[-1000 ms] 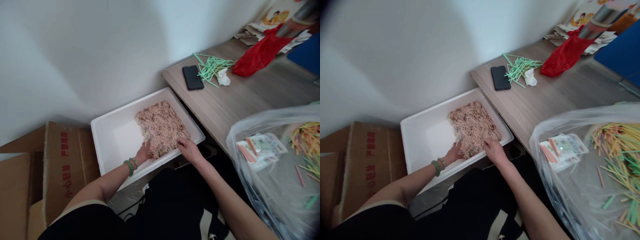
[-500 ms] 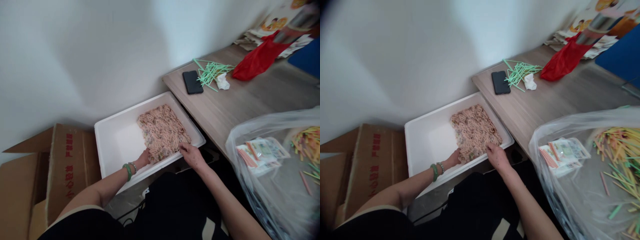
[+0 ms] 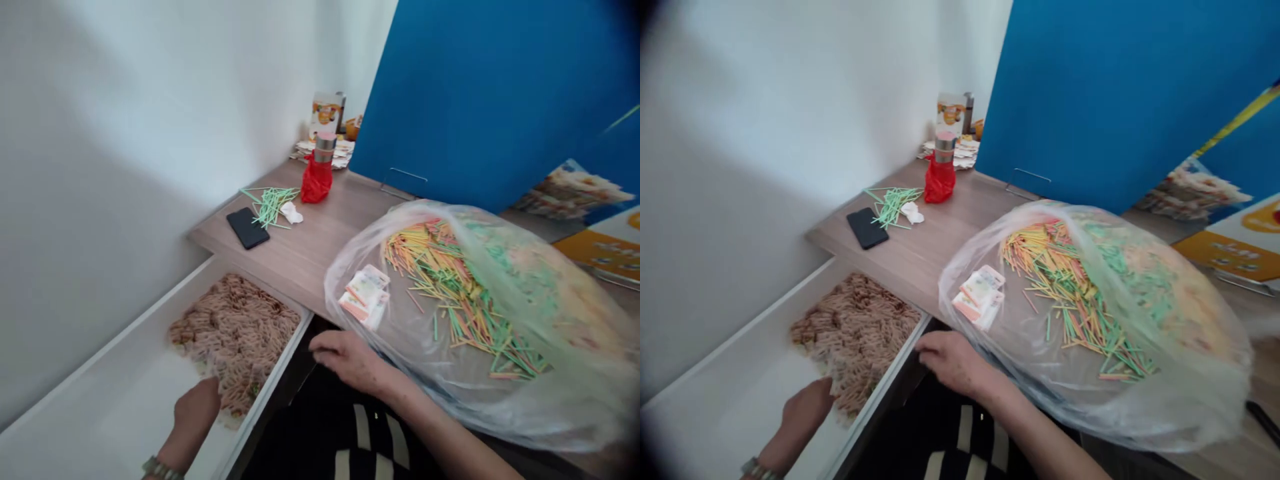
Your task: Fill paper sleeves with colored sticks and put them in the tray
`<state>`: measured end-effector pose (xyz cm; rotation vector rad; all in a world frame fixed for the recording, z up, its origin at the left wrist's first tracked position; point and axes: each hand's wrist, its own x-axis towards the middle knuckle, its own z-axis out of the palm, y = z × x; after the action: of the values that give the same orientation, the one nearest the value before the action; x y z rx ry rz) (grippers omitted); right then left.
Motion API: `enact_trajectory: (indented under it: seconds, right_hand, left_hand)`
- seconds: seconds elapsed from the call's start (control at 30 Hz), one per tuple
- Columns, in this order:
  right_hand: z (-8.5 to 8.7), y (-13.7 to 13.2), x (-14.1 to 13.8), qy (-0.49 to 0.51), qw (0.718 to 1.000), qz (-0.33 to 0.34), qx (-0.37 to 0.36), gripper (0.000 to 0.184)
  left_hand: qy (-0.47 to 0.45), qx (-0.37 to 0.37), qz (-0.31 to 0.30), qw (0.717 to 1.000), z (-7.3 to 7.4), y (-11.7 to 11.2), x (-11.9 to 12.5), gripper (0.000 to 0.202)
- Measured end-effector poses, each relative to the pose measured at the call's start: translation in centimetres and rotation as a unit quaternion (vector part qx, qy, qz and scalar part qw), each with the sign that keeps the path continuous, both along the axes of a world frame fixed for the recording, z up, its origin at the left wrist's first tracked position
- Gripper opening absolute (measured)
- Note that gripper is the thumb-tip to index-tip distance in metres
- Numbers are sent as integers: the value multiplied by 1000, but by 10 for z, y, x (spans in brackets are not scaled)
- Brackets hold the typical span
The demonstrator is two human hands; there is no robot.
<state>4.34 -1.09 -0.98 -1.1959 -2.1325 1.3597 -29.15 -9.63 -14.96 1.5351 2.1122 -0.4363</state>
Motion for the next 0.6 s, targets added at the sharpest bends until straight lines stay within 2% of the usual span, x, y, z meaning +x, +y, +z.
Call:
enact_trajectory:
  seconds: [0.07,0.13,0.2,0.27,0.3,0.33,0.4,0.47,0.53,0.6]
  right_hand:
    - [5,8,36,-26,988,-145,38,19]
    - [5,17,65,-83,955,-271,82,20]
    - [3,22,86,-129,927,-334,115,21]
    - [0,21,100,-137,922,-337,135,20]
    - [-1,17,106,-135,925,-326,142,21]
    - [-3,13,112,-134,929,-313,147,22]
    - [-4,1,126,-145,933,-292,154,23]
    - [-6,-10,146,-162,928,-292,164,24]
    - [-6,-20,173,-171,917,-314,174,24]
    - [-5,-28,204,-181,905,-344,172,25]
  left_hand:
    - [-11,119,-27,992,41,32,40,24]
    - [-96,261,-109,955,84,65,99,28]
    - [-210,340,-210,892,118,97,164,31]
    - [-257,358,-278,853,138,129,222,30]
    - [-253,353,-290,853,142,144,246,26]
    - [-220,338,-270,874,143,159,265,23]
    - [-133,306,-202,921,136,186,291,33]
    - [-112,284,-168,937,124,209,302,37]
    - [-167,240,-142,946,112,225,301,34]
    - [-209,221,-85,949,106,233,294,30]
